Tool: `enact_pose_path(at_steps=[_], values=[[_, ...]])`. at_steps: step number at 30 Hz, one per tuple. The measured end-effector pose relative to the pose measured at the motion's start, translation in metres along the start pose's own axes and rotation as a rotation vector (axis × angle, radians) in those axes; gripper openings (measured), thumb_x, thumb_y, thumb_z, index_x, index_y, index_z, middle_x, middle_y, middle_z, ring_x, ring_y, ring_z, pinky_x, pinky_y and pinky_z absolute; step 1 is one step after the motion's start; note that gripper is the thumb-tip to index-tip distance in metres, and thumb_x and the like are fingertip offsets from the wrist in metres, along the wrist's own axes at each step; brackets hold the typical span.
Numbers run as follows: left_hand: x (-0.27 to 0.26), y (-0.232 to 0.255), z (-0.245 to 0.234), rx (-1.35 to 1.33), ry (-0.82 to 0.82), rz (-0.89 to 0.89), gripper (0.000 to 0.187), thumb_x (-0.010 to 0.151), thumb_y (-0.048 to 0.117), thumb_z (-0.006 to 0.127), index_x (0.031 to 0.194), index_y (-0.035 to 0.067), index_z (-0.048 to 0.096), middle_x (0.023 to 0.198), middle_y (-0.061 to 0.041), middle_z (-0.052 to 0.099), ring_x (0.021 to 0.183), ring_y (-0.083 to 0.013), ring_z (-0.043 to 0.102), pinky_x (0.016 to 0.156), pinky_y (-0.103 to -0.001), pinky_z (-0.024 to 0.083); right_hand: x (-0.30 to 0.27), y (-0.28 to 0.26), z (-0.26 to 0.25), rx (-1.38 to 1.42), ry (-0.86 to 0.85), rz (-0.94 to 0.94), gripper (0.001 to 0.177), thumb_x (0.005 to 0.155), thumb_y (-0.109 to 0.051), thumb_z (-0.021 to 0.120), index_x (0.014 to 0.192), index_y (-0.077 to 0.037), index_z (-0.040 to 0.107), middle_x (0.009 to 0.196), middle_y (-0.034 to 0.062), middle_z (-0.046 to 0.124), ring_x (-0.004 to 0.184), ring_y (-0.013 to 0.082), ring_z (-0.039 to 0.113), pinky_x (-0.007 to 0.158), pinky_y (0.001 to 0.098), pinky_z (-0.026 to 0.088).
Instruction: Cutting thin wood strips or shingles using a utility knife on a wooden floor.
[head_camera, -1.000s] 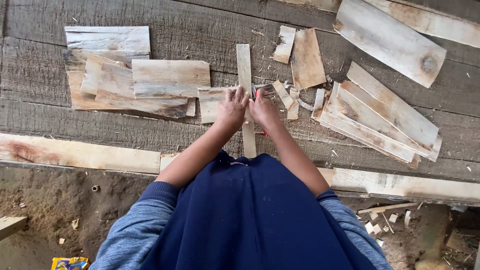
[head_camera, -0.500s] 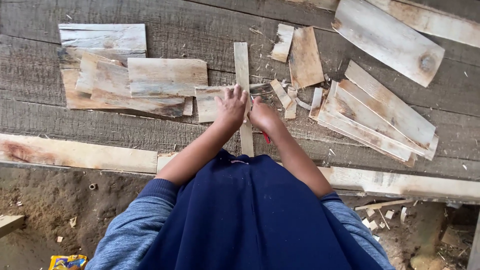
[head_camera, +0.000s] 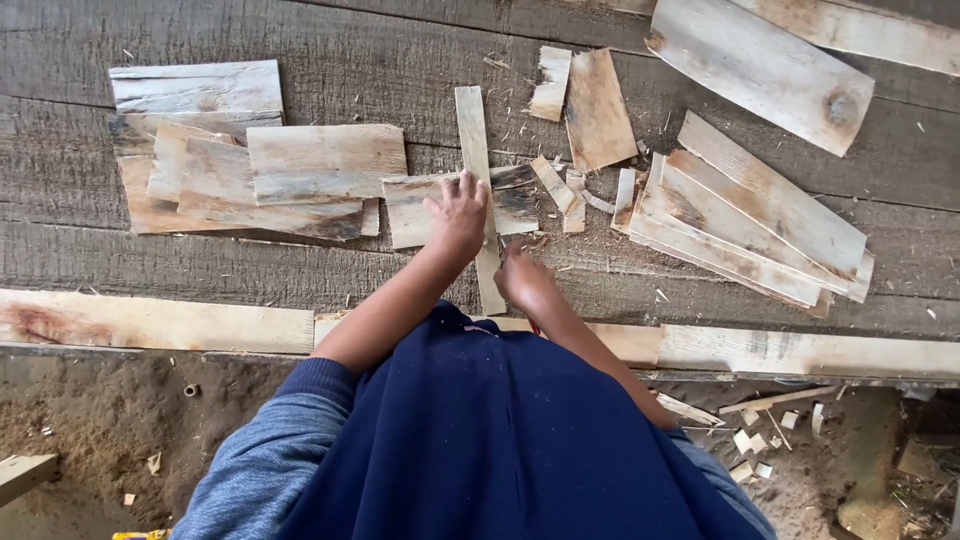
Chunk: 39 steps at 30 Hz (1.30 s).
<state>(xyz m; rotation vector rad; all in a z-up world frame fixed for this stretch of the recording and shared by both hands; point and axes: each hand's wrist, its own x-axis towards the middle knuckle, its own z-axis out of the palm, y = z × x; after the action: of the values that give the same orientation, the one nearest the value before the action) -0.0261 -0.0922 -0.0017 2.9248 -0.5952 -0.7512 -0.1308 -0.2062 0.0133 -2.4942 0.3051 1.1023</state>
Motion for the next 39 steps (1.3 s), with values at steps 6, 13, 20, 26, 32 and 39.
enact_pose_path(at_steps=[6, 13, 20, 26, 32, 39], values=[[-0.006, -0.002, -0.01, 0.014, 0.004, 0.022, 0.094, 0.075, 0.026, 0.092, 0.154, 0.01, 0.045, 0.163, -0.022, 0.035, 0.142, -0.0486, 0.032, 0.099, -0.075, 0.043, -0.004, 0.009, -0.001, -0.037, -0.018, -0.016, 0.047, 0.099, -0.035, 0.048, 0.129, 0.001, 0.041, 0.106, 0.0274, 0.073, 0.11, 0.0479, 0.069, 0.099, 0.0638, 0.047], [-0.011, 0.0, -0.019, -0.004, -0.009, 0.043, 0.092, 0.077, 0.026, 0.09, 0.155, 0.011, 0.043, 0.163, -0.022, 0.034, 0.141, -0.0476, 0.033, 0.095, -0.074, 0.046, 0.009, -0.031, -0.067, 0.076, 0.184, -0.016, 0.044, 0.104, -0.035, 0.038, 0.132, -0.002, 0.037, 0.097, 0.0248, 0.073, 0.097, 0.0425, 0.073, 0.09, 0.0564, 0.052], [-0.002, -0.008, -0.003, 0.004, 0.009, 0.05, 0.092, 0.078, 0.033, 0.09, 0.155, 0.013, 0.044, 0.163, -0.019, 0.034, 0.139, -0.0435, 0.036, 0.094, -0.073, 0.046, 0.048, -0.042, -0.074, -0.009, 0.239, -0.062, 0.041, 0.102, -0.037, 0.044, 0.127, -0.005, 0.037, 0.1, 0.025, 0.074, 0.102, 0.0439, 0.072, 0.093, 0.0601, 0.052], [0.0, -0.008, -0.002, 0.014, -0.003, 0.044, 0.088, 0.08, 0.031, 0.088, 0.155, 0.014, 0.044, 0.163, -0.018, 0.036, 0.14, -0.0417, 0.035, 0.095, -0.07, 0.045, 0.096, -0.018, -0.059, -0.07, 0.126, -0.06, 0.056, 0.099, -0.038, 0.043, 0.138, 0.001, 0.033, 0.115, 0.0295, 0.07, 0.117, 0.0475, 0.066, 0.099, 0.064, 0.046], [-0.007, -0.007, -0.014, -0.045, -0.004, 0.037, 0.085, 0.079, 0.019, 0.087, 0.154, 0.015, 0.046, 0.164, -0.018, 0.036, 0.144, -0.0435, 0.035, 0.099, -0.074, 0.043, 0.065, -0.021, -0.06, -0.048, -0.004, -0.018, 0.067, 0.097, -0.035, 0.045, 0.146, 0.008, 0.029, 0.124, 0.0356, 0.064, 0.123, 0.0521, 0.059, 0.101, 0.0681, 0.042], [0.007, -0.008, 0.011, -0.042, 0.003, 0.032, 0.089, 0.076, 0.023, 0.088, 0.153, 0.014, 0.045, 0.162, -0.019, 0.036, 0.141, -0.0444, 0.033, 0.097, -0.074, 0.04, 0.051, -0.014, -0.042, -0.068, -0.006, 0.024, 0.053, 0.098, -0.039, 0.042, 0.133, 0.001, 0.036, 0.127, 0.0299, 0.064, 0.125, 0.05, 0.059, 0.105, 0.0629, 0.04]])
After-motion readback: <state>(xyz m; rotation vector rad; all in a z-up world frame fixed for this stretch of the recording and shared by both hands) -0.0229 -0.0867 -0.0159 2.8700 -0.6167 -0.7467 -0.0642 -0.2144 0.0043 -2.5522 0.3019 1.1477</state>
